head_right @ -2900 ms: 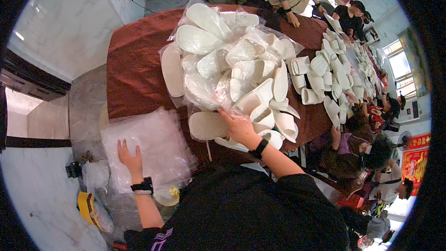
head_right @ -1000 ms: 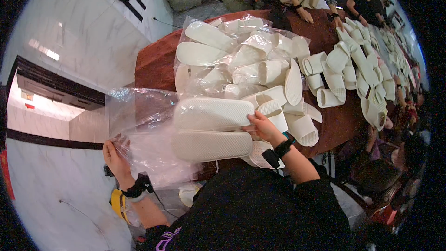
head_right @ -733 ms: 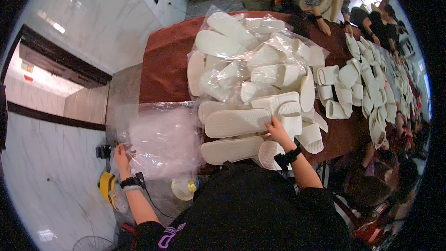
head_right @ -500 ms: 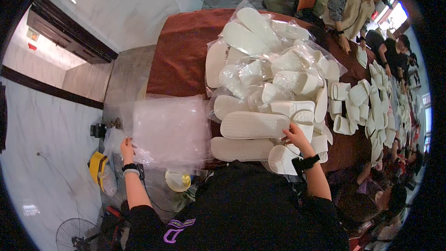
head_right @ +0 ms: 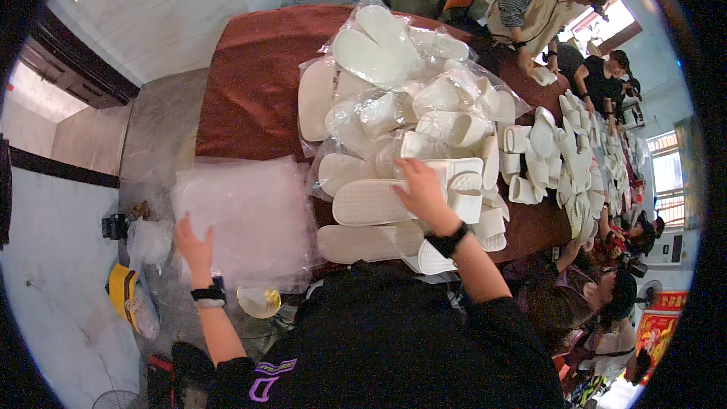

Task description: Trimming excess material from slippers and packing them into bags in a factory.

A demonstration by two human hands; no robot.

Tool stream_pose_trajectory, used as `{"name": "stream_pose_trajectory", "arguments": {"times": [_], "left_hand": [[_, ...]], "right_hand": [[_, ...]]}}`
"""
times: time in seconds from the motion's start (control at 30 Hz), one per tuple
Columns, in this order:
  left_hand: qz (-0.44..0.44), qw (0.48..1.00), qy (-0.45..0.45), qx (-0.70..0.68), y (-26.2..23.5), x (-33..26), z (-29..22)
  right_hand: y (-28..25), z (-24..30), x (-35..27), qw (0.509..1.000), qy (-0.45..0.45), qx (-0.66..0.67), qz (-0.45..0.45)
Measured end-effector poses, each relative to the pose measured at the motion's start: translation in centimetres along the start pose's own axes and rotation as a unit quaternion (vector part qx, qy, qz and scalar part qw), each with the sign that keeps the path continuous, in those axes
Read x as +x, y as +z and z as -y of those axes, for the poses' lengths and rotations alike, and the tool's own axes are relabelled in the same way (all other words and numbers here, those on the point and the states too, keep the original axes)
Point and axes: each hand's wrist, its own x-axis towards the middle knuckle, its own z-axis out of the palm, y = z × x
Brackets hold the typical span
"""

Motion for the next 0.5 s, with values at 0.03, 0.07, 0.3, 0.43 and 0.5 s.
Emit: {"name": "stream_pose_trajectory", "arguments": {"times": [0.03, 0.07, 0.3, 0.43, 0.5], "left_hand": [[0.097, 0.995, -0.013, -0.008, 0.4, -0.4, -2.9], [0.191, 0.981, -0.020, -0.017, 0.7, -0.4, -6.4], [0.281, 0.959, -0.008, -0.024, 5.4, -3.8, -9.5], [0.265, 0.963, -0.019, -0.041, 5.1, -4.0, -9.6], [0.221, 0.974, -0.012, -0.049, 4.4, -3.8, -10.4]], "right_hand": [[0.9, 1.3, 1.6, 0.999, -0.033, 0.008, 0.002], [1.8, 2.3, 3.2, 0.998, -0.060, 0.008, 0.017], [9.6, 7.6, 11.4, 0.969, -0.183, -0.072, 0.151], [9.6, 5.0, 11.5, 0.967, -0.171, -0.105, 0.155], [8.6, 1.6, 10.8, 0.983, -0.158, 0.026, 0.085]]}}
